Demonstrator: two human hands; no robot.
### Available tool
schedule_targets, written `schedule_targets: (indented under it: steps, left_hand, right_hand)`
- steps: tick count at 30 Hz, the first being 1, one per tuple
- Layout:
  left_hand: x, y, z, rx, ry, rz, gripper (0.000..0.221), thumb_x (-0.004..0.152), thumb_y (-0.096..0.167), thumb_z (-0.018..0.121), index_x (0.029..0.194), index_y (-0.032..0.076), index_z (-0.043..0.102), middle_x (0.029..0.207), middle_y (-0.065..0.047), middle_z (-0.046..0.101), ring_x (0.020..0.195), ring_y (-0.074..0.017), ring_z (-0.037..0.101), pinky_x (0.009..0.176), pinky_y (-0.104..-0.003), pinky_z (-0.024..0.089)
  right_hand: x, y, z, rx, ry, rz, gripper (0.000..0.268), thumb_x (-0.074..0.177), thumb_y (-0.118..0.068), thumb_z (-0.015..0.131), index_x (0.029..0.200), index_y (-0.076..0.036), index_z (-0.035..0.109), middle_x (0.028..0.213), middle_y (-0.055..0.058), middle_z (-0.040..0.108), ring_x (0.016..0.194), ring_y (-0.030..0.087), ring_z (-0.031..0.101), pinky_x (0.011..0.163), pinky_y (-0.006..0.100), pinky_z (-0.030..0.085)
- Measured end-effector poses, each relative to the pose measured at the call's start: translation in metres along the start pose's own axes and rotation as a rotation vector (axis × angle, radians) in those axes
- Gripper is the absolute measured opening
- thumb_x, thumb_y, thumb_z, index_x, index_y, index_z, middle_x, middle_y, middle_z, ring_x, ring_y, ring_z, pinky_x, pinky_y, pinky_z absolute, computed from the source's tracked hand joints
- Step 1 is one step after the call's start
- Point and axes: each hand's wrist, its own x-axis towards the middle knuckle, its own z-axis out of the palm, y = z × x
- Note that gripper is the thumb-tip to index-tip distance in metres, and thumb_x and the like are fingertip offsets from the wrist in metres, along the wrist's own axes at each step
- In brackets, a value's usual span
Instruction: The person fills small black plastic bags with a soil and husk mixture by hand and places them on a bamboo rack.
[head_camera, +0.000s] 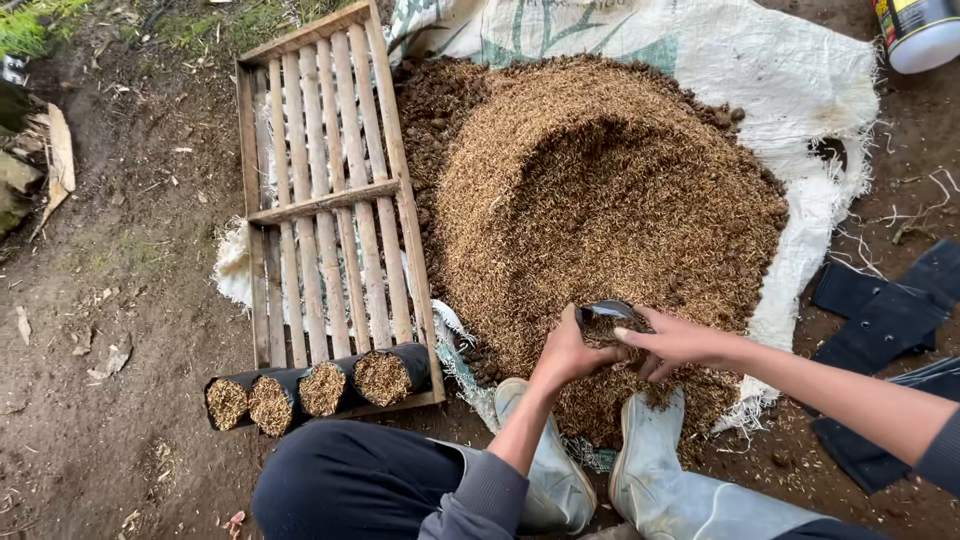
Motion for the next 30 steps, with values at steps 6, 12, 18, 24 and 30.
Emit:
schedule_targets:
  steps: [6, 12, 18, 24, 30]
  left_hand:
    - [0.048, -0.043, 0.025, 0.041, 0.116, -0.058, 0.088, 0.071, 0.03, 0.087, 0.146, 0.006, 0.048, 0.127, -0.026, 0.065, 0.123, -0.0437, 0.062, 0.104, -0.054, 0.051]
    - [0.058, -0.053, 0.042, 0.039, 0.248, -0.017, 0.07, 0.074, 0.014, 0.08, 0.136, 0.006, 0.051, 0.118, -0.027, 0.064, 0.116, -0.047, 0.065, 0.098, -0.056, 0.054]
    - [0.012, -0.012, 0.009, -0.049, 0.104, 0.024, 0.07, 0.082, 0.019, 0.078, 0.142, -0.004, 0.049, 0.123, -0.037, 0.062, 0.12, -0.051, 0.061, 0.1, -0.059, 0.051]
    - [0.049, -0.052, 0.014, 0.096, 0.096, 0.009, 0.065, 0.084, 0.024, 0.079, 0.14, 0.001, 0.057, 0.115, -0.028, 0.071, 0.116, -0.0445, 0.067, 0.094, -0.057, 0.054]
    - [0.033, -0.037, -0.003, 0.136, 0.073, 0.012, 0.061, 0.087, 0.028, 0.077, 0.137, -0.002, 0.058, 0.114, -0.025, 0.072, 0.114, -0.0429, 0.068, 0.097, -0.058, 0.054]
  right_hand:
    - [0.059, 0.05, -0.025, -0.424, -0.049, 0.003, 0.048, 0.106, -0.041, 0.049, 0.101, 0.005, 0.063, 0.088, 0.022, 0.076, 0.072, 0.025, 0.082, 0.047, 0.024, 0.065]
    - [0.071, 0.059, -0.025, -0.636, 0.038, -0.145, 0.042, 0.103, -0.033, 0.051, 0.077, -0.006, 0.07, 0.067, 0.011, 0.077, 0.054, 0.013, 0.076, 0.041, 0.019, 0.062]
    - [0.045, 0.034, -0.015, -0.626, 0.171, -0.027, 0.056, 0.101, -0.053, 0.055, 0.084, -0.002, 0.07, 0.072, 0.016, 0.074, 0.056, 0.017, 0.074, 0.046, 0.024, 0.062]
    - [0.079, 0.055, -0.017, -0.753, 0.152, 0.011, 0.05, 0.098, -0.053, 0.065, 0.095, -0.003, 0.072, 0.074, 0.009, 0.075, 0.053, 0.013, 0.071, 0.046, 0.025, 0.056]
    - [0.063, 0.001, -0.085, -0.32, -0.099, -0.04, 0.05, 0.104, -0.039, 0.051, 0.115, 0.004, 0.074, 0.105, 0.023, 0.073, 0.101, 0.032, 0.073, 0.079, 0.04, 0.066]
